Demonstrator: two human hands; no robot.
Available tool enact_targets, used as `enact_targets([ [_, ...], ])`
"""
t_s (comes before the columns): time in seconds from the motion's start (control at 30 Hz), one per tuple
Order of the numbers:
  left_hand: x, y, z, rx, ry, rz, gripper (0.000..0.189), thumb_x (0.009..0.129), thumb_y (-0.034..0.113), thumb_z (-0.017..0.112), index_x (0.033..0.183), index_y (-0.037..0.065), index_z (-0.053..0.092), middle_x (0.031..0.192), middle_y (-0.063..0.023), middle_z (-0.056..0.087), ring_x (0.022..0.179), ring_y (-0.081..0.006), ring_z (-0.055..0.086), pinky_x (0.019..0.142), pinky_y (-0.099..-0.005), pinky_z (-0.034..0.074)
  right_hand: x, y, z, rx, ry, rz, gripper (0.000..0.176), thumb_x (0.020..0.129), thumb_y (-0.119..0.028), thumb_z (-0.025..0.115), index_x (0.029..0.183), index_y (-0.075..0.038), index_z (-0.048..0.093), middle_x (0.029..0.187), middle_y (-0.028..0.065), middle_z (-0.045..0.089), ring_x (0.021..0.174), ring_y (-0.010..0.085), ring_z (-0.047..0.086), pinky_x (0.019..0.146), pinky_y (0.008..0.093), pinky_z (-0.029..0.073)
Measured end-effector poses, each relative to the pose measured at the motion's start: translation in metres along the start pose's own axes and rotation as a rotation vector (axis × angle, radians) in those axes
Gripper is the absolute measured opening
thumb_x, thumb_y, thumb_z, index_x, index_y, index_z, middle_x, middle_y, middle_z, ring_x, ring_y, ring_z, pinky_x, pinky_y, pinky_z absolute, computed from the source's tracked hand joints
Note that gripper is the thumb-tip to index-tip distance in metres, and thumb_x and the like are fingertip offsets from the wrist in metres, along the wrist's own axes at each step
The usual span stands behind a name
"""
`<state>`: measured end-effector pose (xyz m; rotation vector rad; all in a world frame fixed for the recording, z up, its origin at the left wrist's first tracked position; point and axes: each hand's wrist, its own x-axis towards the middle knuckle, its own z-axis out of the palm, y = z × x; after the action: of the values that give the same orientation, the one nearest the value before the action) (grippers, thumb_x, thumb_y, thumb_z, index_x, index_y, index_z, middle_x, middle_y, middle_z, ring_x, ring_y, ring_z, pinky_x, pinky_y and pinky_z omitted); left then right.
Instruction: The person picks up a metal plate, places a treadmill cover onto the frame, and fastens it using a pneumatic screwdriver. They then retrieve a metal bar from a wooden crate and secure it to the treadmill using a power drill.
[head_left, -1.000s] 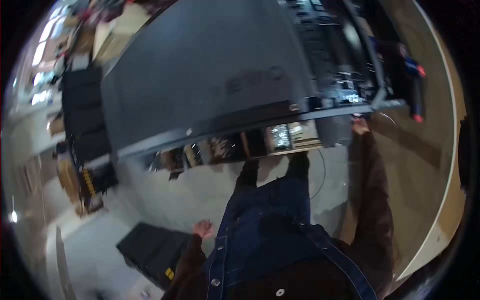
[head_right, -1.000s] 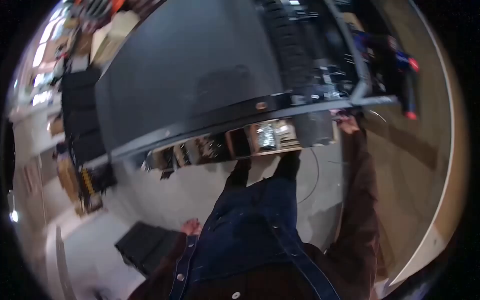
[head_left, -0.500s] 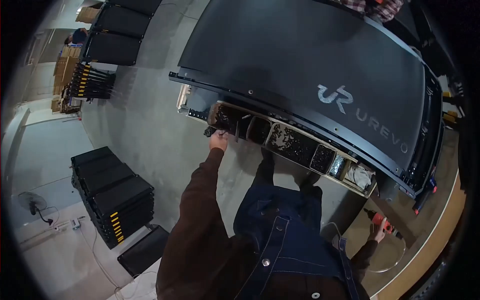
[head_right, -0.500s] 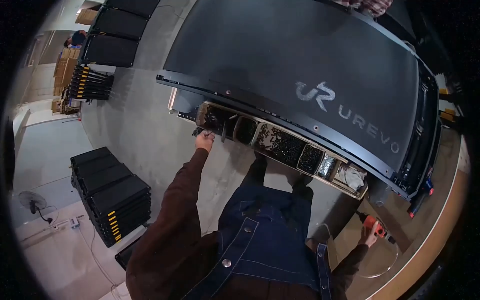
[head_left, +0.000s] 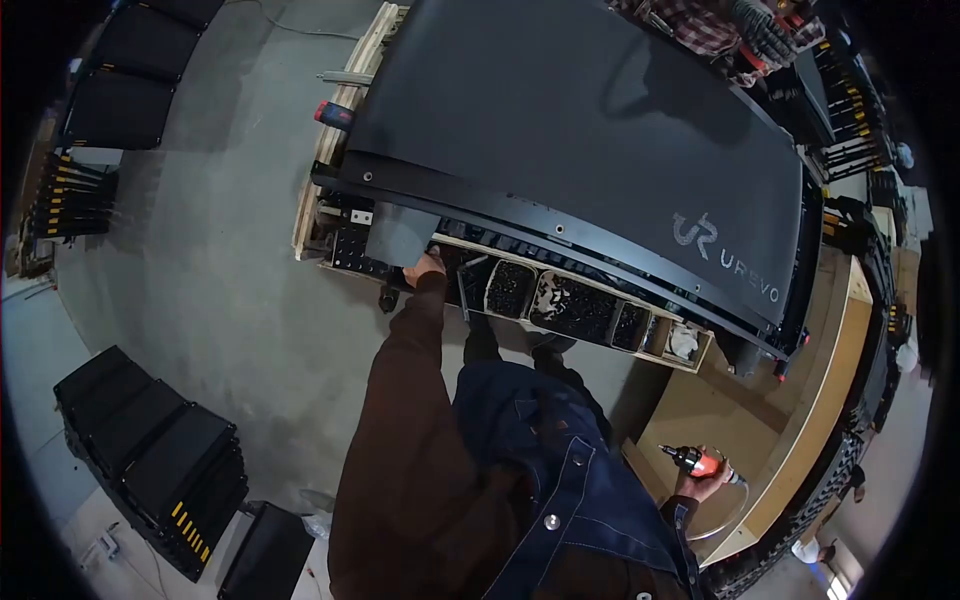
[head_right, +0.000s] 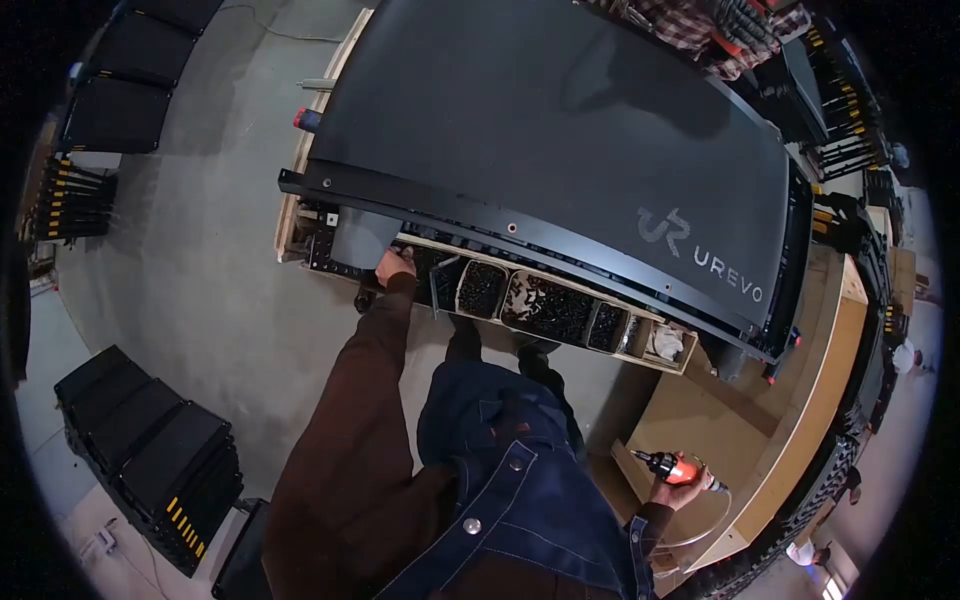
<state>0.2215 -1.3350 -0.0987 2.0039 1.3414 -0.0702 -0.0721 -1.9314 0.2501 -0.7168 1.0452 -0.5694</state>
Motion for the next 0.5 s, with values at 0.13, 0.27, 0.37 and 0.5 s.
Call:
enact_targets([
  [0.13,0.022,-0.023,0.014,0.080,0.039,0.342,0.031,0.088,0.031,0.066,0.102,0.003,0.063,0.101,-0.0173,0.069,0.099,-0.0408,0.064,0.081,-0.0493,0.053,-0.013,0.015,0.040,-0.056,-0.096,-0.017,0.039,0.087,-0.032,0.074,0.115,-0.012,0.056,0.105,0.0177,0.066,0.090,0.0357,0.067,0.082,0.0497,0.058],
  [0.27,0.002,-0.014,-0.025,0.287,-0.004,0.465,0.037,0.088,0.036,0.064,0.101,0.002,0.062,0.091,-0.0166,0.068,0.086,-0.0392,0.068,0.073,-0.0508,0.055,-0.020,0.011,0.081,-0.053,-0.334,0.090,0.038,0.092,-0.035,0.068,0.115,-0.008,0.054,0.123,0.0235,0.064,0.098,0.0341,0.066,0.089,0.0477,0.055],
  [0.37,0.060,-0.080,-0.009,-1.268,-0.818,-0.510,0.027,0.089,0.022,0.069,0.103,0.000,0.064,0.088,-0.0155,0.069,0.075,-0.0324,0.071,0.066,-0.0441,0.058,-0.015,0.011,0.105,-0.089,-0.402,0.049,0.044,0.093,-0.035,0.066,0.124,-0.006,0.054,0.129,0.0222,0.061,0.104,0.0319,0.064,0.093,0.0458,0.053],
  [0.5,-0.047,-0.021,-0.083,-0.631,-0.644,0.033,0.025,0.093,0.005,0.068,0.117,0.000,0.062,0.096,-0.0112,0.071,0.080,-0.0200,0.072,0.069,-0.0325,0.061,-0.010,0.025,0.142,-0.171,-0.622,0.052,0.056,0.097,-0.031,0.062,0.144,-0.005,0.045,0.125,0.0164,0.061,0.101,0.0275,0.061,0.096,0.0424,0.050],
])
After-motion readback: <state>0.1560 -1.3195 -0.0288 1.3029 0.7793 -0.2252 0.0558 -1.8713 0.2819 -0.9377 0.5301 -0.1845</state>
